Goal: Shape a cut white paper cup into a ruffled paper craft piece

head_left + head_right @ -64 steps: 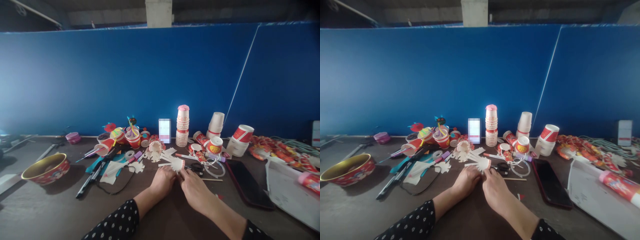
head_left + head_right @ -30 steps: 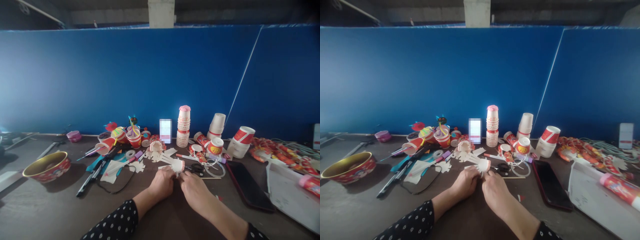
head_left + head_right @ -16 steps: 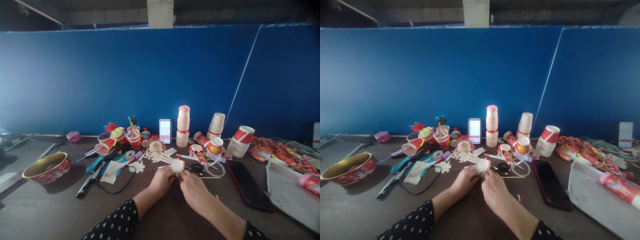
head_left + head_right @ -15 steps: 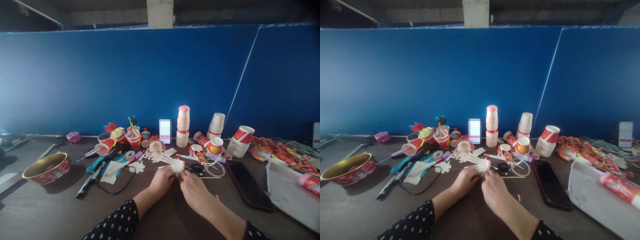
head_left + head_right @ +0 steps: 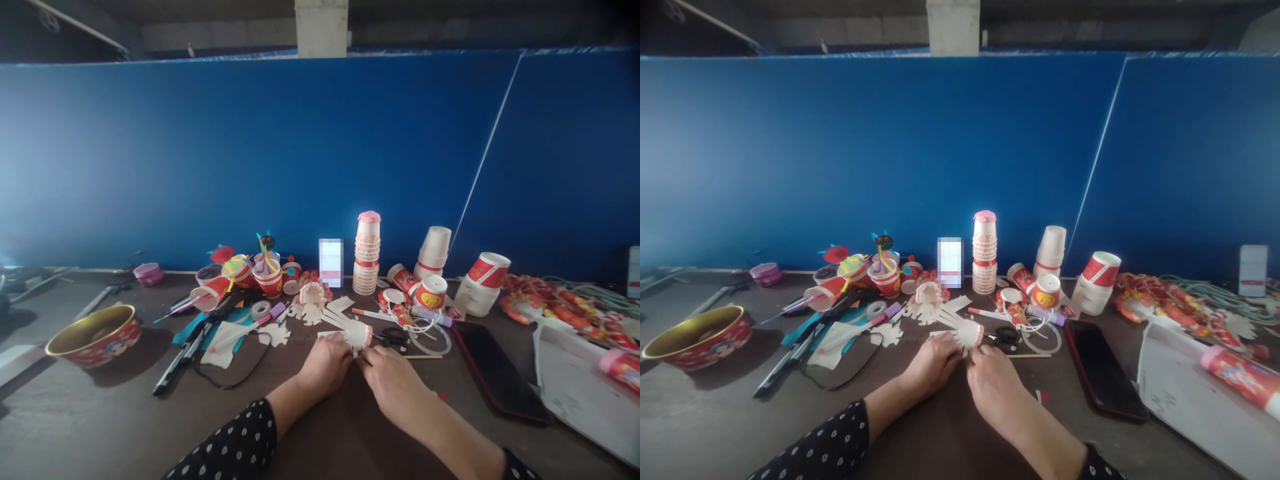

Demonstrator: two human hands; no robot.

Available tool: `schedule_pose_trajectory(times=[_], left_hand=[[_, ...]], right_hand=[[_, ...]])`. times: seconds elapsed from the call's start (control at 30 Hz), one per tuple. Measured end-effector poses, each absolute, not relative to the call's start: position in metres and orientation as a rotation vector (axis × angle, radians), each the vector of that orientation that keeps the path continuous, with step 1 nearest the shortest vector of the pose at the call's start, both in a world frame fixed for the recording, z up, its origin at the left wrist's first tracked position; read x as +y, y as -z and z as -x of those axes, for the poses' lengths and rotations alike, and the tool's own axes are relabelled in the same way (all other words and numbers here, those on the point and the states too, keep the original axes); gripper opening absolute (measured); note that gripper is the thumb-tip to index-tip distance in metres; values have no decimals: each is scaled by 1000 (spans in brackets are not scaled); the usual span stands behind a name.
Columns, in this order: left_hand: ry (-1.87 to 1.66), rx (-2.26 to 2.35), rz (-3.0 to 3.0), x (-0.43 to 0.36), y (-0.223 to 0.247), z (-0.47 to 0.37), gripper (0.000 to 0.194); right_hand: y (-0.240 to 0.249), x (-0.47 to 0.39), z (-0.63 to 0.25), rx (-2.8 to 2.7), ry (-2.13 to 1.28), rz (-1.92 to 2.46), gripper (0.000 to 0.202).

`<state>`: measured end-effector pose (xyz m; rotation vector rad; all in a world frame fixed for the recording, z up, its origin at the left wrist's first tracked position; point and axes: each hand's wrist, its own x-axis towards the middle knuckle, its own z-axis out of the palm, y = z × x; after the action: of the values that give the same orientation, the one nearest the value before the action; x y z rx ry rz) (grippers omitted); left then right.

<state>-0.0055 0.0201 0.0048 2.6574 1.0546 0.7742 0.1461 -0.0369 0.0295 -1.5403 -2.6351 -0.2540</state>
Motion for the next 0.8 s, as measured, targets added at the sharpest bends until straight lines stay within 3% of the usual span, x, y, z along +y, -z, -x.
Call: schedule_pose_trajectory(times=[0.27, 0.8], left_hand=[[-1006, 950, -2667, 25, -3, 12, 18], [-959, 970, -2692, 25, -2, 14, 17]], right_hand=[[-24, -33, -145, -2603, 316, 1543, 23], [-21, -32, -138, -2627, 390, 1625, 24]])
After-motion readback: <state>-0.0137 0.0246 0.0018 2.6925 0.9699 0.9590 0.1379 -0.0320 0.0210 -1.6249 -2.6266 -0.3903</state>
